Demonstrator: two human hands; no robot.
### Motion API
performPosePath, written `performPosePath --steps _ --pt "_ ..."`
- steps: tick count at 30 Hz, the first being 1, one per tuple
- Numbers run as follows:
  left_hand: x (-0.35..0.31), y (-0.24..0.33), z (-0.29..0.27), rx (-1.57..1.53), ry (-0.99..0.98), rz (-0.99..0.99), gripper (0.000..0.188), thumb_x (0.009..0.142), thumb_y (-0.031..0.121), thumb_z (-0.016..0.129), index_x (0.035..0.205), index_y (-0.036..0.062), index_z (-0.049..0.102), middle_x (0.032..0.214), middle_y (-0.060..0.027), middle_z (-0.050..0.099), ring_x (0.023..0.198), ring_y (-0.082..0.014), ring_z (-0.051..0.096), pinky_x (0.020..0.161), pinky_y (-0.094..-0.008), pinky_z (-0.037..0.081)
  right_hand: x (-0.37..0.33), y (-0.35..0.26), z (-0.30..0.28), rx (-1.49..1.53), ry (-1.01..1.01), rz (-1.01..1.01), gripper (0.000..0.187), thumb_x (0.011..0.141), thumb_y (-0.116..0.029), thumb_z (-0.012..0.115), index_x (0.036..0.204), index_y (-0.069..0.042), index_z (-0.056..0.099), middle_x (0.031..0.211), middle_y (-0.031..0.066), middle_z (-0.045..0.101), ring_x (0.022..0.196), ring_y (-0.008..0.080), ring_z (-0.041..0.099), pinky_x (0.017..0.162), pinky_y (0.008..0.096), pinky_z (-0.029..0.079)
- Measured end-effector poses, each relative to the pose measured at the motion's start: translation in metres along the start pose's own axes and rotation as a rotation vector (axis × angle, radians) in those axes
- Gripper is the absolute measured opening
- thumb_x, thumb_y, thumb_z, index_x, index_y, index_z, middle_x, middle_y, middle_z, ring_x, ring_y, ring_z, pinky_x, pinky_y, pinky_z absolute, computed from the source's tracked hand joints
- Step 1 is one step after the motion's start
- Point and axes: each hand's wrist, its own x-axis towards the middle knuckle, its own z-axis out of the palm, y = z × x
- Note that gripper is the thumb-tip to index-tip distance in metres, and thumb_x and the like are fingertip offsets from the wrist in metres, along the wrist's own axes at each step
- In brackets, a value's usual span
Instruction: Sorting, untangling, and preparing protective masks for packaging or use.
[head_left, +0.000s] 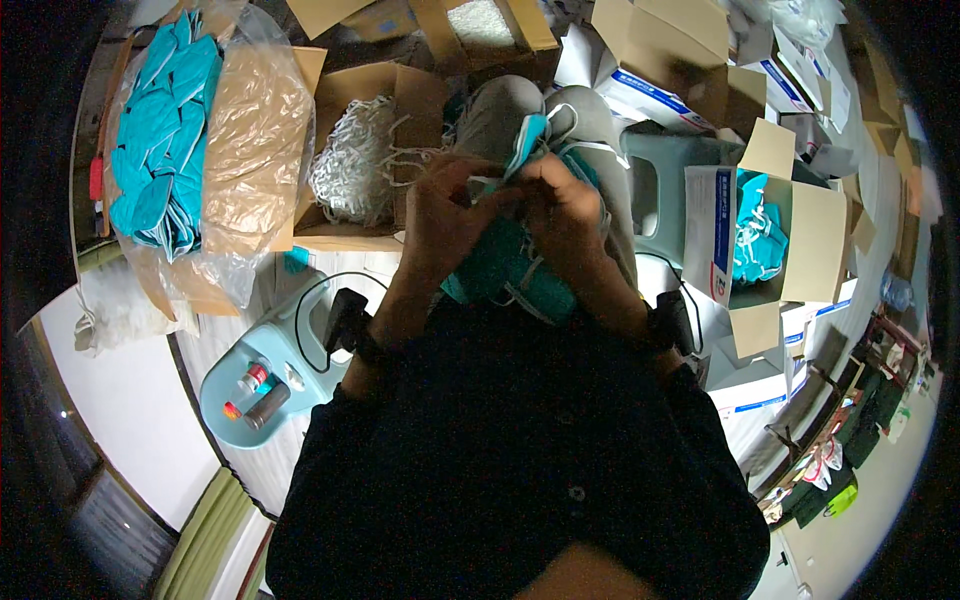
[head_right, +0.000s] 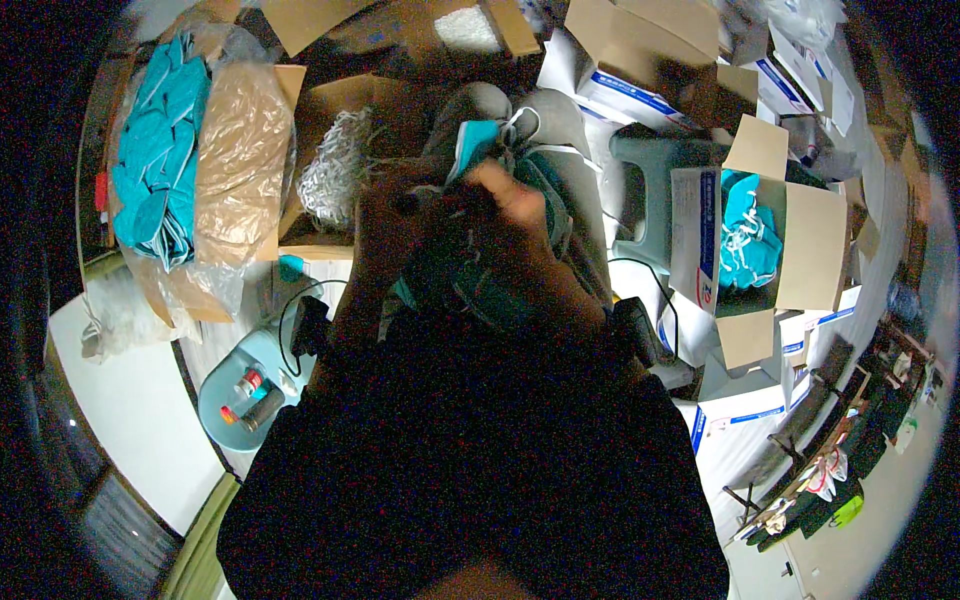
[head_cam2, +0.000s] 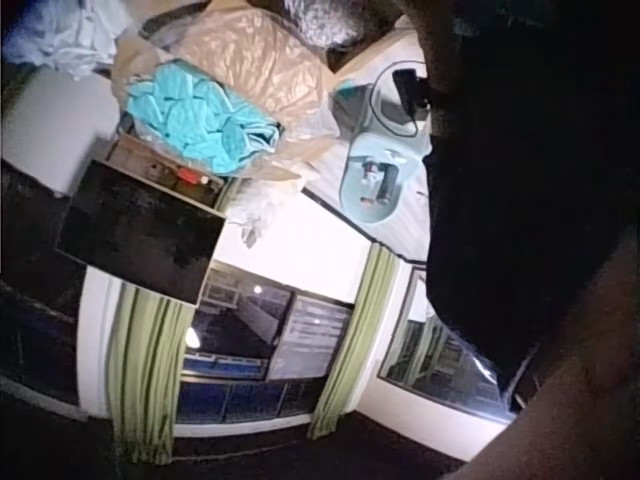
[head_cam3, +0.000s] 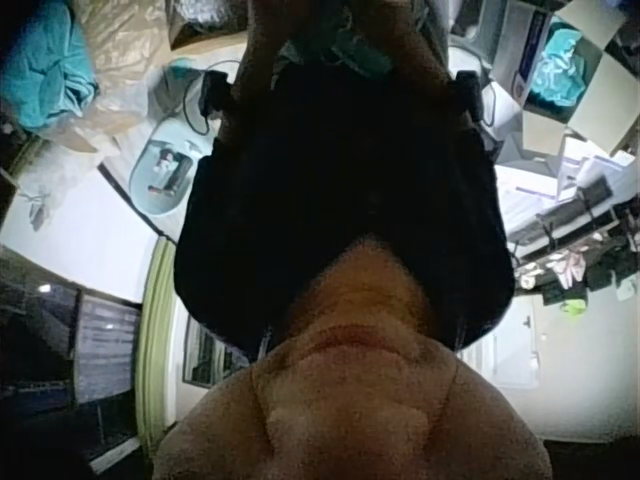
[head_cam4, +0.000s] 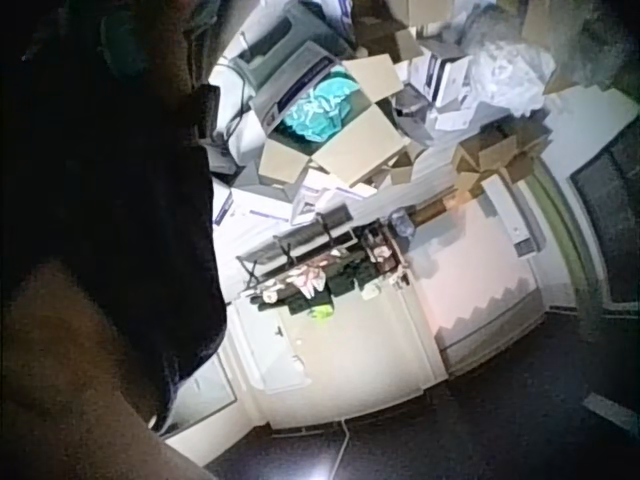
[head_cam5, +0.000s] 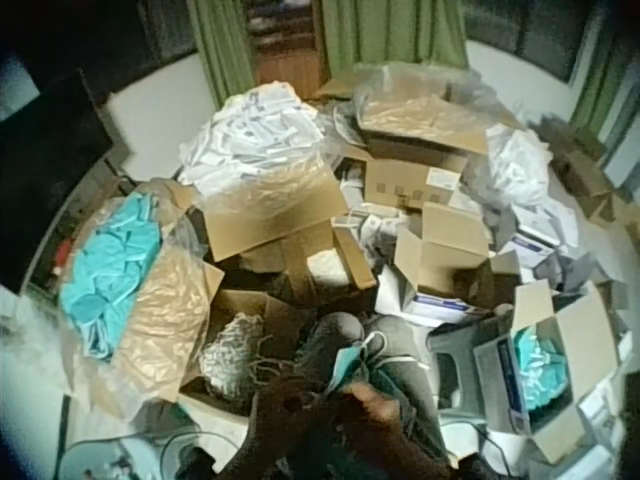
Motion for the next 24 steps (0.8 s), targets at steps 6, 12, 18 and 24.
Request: performPosePath --steps 6,12,18,24 --pt "-0.002 -0.007 -0.002 0.144 0.045 0.114 0.013 0.073 0.011 0.076 0.081 0.0038 0.07 0.075 -0.0064 0.064 0.065 -0.0132 0.059 0.057 -0.0264 0.046 0.004 0.012 -0.004 -0.028 0.032 -0.08 0.008 0.082 0.006 0.061 0.08 -0.001 0.057 0.073 0.0084 0.061 0.066 0.0154 0.061 0.057 0.0271 0.048" --pt "-0.014 0.007 -0.025 0.009 0.227 0.0 0.008 0.081 0.01 0.07 0.083 0.0037 0.066 0.071 -0.0032 0.063 0.061 -0.0082 0.055 0.055 -0.0242 0.045 0.011 0.045 -0.056 -0.148 0.281 0.275 0.008 0.086 -0.007 0.064 0.081 -0.001 0.062 0.072 -0.0002 0.059 0.067 0.0057 0.052 0.061 0.0208 0.043" --pt "-0.003 0.002 -0.014 -0.161 0.248 -0.059 0.014 0.089 0.013 0.062 0.094 0.0013 0.056 0.075 -0.0036 0.062 0.063 -0.0053 0.052 0.055 -0.0216 0.042 0.015 -0.018 -0.016 0.056 0.106 0.24 0.01 0.083 -0.007 0.066 0.091 -0.003 0.062 0.082 0.0095 0.064 0.075 0.019 0.063 0.068 0.0294 0.049" --pt "-0.006 0.007 0.002 -0.189 0.134 -0.064 0.018 0.087 0.012 0.065 0.099 0.0012 0.057 0.081 -0.0061 0.064 0.07 -0.0066 0.055 0.062 -0.0226 0.045 0.004 0.012 -0.003 0.125 -0.055 0.14 0.005 0.086 -0.002 0.061 0.09 -0.002 0.059 0.075 0.0043 0.058 0.067 0.0116 0.057 0.056 0.0267 0.046"
